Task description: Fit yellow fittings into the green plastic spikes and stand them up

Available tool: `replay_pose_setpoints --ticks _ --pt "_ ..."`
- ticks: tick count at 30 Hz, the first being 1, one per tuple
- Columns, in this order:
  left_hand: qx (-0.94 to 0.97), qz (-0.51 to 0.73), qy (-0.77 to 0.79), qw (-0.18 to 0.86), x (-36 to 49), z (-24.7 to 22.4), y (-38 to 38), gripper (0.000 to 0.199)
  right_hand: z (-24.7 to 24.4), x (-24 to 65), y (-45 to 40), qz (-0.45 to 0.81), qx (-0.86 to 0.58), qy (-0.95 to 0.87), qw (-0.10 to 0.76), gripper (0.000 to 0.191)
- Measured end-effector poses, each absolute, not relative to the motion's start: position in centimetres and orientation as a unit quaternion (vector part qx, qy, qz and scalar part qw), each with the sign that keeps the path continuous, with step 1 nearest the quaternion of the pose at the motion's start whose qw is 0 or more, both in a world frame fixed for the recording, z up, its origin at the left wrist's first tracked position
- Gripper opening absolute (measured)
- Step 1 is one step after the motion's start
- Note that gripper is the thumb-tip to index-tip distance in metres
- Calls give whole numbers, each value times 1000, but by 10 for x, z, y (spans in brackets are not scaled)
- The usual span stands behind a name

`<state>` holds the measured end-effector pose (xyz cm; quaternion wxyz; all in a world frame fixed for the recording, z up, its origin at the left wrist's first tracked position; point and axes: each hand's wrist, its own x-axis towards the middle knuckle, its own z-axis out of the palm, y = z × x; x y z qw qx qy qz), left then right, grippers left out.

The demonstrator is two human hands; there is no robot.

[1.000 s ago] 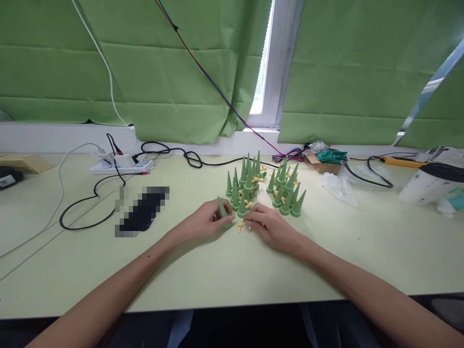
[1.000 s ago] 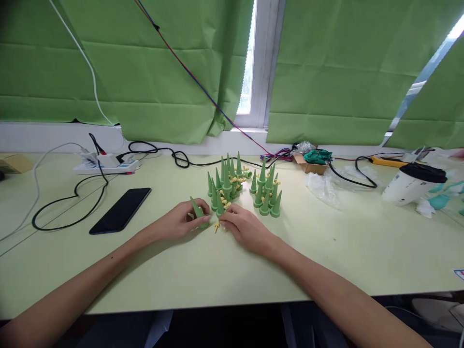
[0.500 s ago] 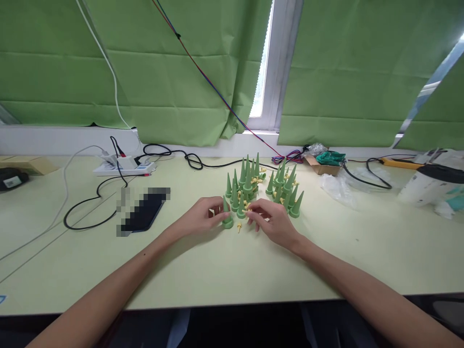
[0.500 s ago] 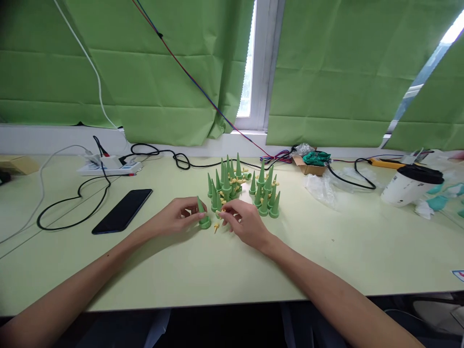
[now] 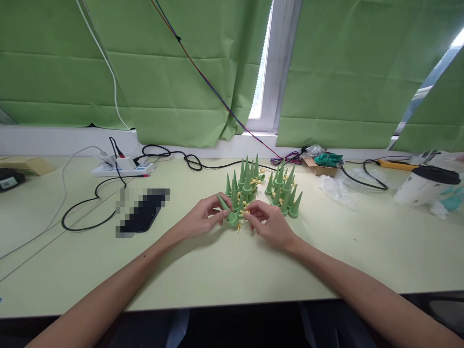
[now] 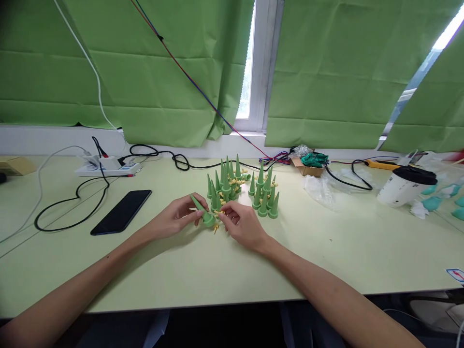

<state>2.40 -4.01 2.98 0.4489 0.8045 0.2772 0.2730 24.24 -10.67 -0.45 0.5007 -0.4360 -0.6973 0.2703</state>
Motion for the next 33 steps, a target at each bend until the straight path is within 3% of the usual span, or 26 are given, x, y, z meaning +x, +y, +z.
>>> replay_pose_setpoints --ticks 12,33 --pt "763 303 235 521 28 30 -43 22 -1 239 -109 312 -425 -676 515 13" --pt "758 313 213 532 33 31 -53 23 -5 239 -105 405 -398 -654 499 26"
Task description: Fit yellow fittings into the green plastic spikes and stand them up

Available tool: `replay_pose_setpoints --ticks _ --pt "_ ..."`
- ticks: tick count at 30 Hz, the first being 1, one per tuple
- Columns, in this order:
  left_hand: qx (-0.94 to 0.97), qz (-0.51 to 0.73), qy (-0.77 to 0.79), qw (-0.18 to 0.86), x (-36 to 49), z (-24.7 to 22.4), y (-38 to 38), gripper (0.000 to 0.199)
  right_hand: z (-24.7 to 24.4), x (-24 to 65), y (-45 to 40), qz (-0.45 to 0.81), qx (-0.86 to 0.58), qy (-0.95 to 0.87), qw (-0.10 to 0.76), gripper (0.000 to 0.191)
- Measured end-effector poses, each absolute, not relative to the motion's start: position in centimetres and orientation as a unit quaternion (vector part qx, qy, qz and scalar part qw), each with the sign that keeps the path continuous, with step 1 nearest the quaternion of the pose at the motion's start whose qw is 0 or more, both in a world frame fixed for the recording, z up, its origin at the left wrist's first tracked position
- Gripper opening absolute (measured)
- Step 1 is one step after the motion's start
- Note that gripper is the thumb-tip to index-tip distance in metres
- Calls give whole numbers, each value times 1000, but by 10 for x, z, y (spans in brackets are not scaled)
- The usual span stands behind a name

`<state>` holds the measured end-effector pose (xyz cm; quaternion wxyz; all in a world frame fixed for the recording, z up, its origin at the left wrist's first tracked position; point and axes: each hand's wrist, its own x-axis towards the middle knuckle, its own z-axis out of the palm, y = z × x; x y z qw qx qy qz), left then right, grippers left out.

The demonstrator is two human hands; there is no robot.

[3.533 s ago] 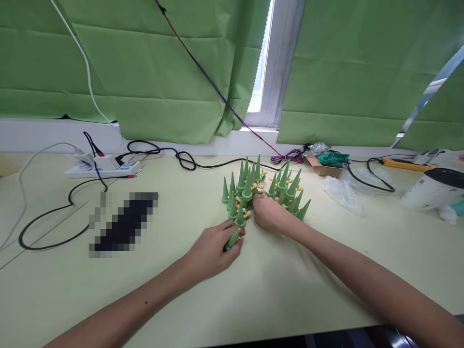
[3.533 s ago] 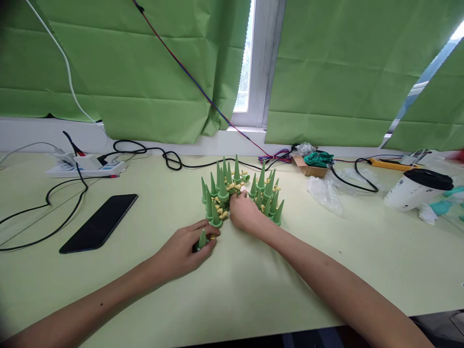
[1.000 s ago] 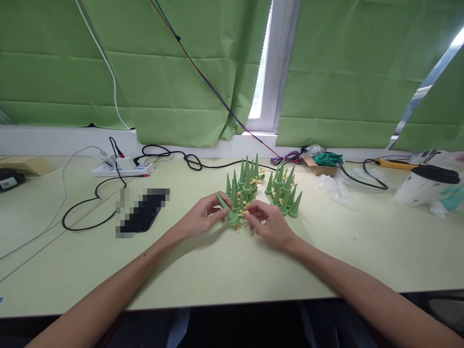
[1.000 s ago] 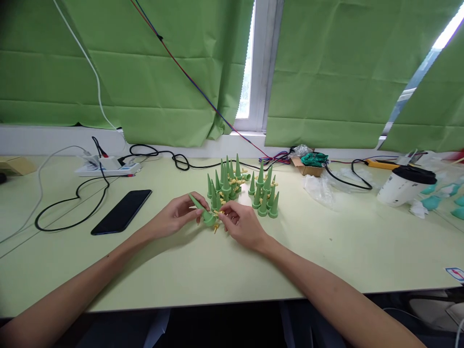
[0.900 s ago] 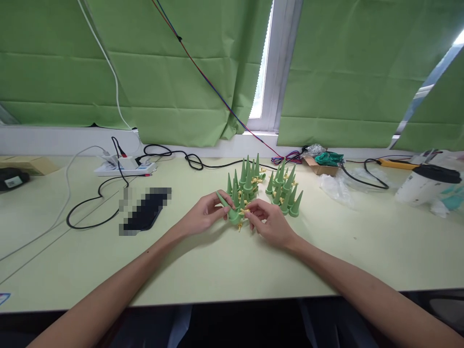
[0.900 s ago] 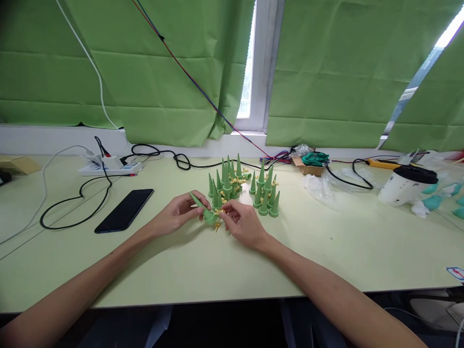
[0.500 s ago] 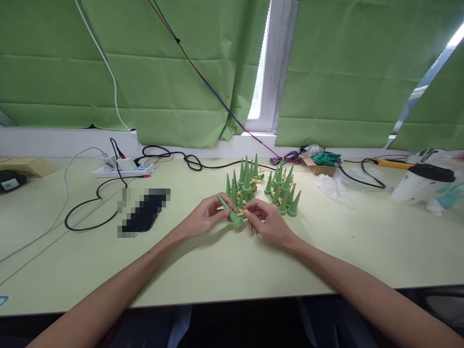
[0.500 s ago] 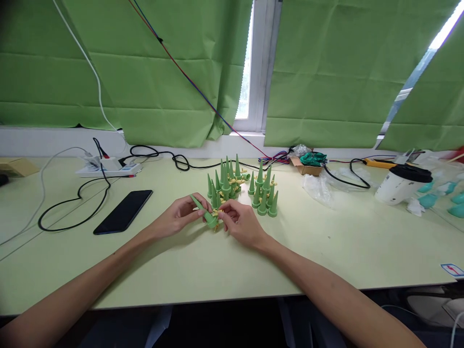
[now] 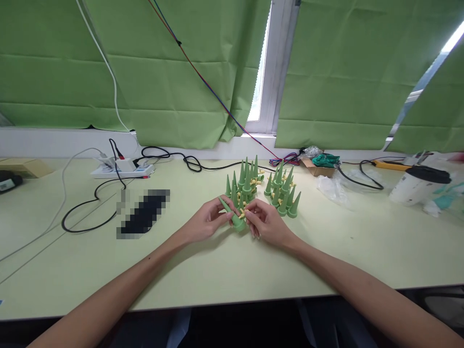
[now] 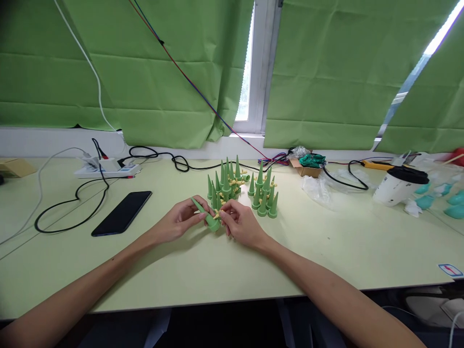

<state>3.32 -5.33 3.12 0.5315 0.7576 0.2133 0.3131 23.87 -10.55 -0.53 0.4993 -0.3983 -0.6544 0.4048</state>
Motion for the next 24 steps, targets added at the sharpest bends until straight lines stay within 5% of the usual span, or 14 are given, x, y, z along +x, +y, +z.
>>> replay_pose_setpoints --ticks 24 --pt "861 299 248 329 34 23 -60 17 -5 243 -101 233 -456 -745 428 38"
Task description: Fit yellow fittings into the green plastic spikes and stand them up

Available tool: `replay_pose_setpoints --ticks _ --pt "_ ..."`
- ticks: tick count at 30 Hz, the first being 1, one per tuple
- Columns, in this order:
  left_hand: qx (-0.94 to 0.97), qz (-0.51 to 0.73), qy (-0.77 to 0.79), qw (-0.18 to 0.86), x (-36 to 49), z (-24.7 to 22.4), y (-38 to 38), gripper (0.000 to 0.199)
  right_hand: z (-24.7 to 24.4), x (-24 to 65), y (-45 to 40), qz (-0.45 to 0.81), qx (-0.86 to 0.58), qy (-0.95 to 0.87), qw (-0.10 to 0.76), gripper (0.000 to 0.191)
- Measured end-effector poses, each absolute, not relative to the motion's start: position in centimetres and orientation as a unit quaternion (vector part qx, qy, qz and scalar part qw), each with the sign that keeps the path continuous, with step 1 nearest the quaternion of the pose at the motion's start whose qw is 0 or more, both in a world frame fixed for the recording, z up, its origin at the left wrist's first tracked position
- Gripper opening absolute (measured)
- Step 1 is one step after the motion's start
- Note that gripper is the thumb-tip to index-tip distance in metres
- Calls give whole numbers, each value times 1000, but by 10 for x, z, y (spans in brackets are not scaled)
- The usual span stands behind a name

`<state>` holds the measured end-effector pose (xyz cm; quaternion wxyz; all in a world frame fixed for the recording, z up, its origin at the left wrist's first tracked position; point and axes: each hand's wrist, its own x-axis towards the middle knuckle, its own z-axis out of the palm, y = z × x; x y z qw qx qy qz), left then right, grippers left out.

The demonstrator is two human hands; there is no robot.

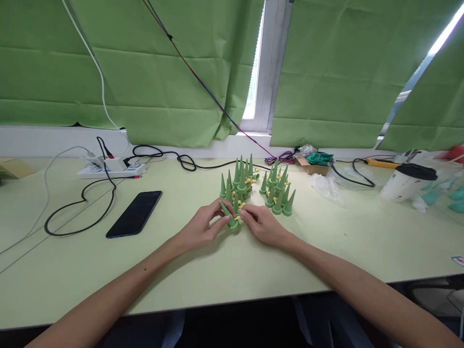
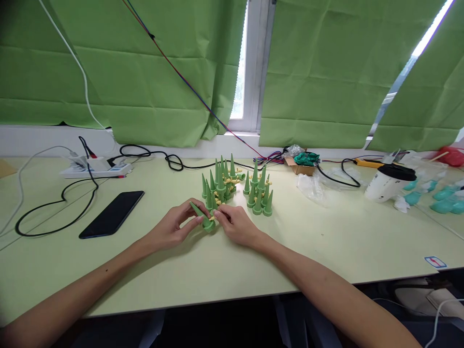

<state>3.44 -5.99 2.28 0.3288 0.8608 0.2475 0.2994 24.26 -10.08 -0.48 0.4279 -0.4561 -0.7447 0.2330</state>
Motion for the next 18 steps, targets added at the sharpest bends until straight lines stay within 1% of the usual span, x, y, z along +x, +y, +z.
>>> replay_pose_setpoints --ticks 4,9,13,18 --pt "876 304 271 259 37 26 -60 18 -5 243 -101 231 -463 -727 452 40" --pt "893 292 278 200 38 18 -56 21 -4 242 -102 266 -461 -701 474 39" --pt "901 277 260 208 40 13 -56 21 -3 241 -102 256 -461 -708 470 38" --pt "906 283 226 219 41 13 -57 15 -3 241 -102 214 -464 -729 456 40"
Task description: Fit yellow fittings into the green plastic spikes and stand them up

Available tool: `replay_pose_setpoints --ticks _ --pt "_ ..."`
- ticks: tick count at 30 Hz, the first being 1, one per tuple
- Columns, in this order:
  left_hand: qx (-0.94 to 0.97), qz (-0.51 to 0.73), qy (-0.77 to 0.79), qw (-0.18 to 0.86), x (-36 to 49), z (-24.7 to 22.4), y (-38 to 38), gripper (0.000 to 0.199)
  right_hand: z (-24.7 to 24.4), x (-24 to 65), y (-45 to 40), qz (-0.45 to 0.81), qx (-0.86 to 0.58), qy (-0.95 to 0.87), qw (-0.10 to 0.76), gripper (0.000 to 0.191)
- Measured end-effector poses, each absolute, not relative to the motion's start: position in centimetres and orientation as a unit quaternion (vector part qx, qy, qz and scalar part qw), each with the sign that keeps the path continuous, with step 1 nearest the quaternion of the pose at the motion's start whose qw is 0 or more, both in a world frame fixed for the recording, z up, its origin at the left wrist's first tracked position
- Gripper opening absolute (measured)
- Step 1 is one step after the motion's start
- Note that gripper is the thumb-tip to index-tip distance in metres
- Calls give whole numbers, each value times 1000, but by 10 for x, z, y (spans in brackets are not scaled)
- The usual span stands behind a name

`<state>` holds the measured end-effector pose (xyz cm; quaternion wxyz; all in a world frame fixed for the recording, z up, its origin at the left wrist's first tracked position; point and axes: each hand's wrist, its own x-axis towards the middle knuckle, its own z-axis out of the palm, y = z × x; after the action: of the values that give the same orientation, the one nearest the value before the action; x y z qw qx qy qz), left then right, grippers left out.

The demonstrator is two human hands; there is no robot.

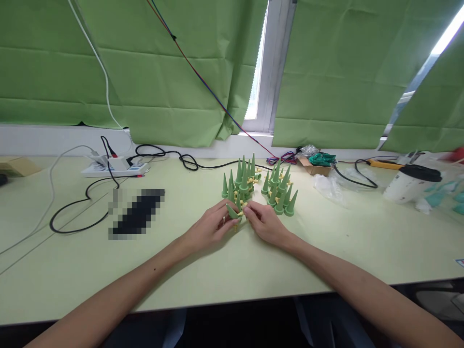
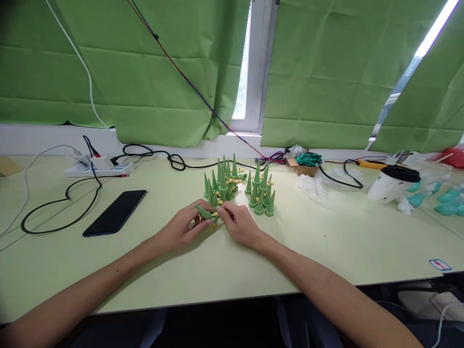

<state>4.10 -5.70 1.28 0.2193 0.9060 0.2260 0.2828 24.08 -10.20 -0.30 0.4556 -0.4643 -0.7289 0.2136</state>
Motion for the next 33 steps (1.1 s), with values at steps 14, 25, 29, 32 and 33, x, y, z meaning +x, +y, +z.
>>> replay_pose_setpoints --ticks 14,25,29,32,33 --pt "882 281 259 276 42 16 -60 19 -5 242 -102 232 -471 -736 428 39" --pt "891 269 246 270 43 17 -62 16 -5 243 -104 247 -442 -762 404 29" --pt "913 264 222 217 44 18 -64 15 -6 244 -101 220 -450 -768 398 33" --pt "919 267 205 204 43 18 -64 15 -6 244 -101 214 -456 -767 396 36" --pt "920 268 202 204 43 17 -64 14 -6 245 -101 215 -457 -766 398 36"
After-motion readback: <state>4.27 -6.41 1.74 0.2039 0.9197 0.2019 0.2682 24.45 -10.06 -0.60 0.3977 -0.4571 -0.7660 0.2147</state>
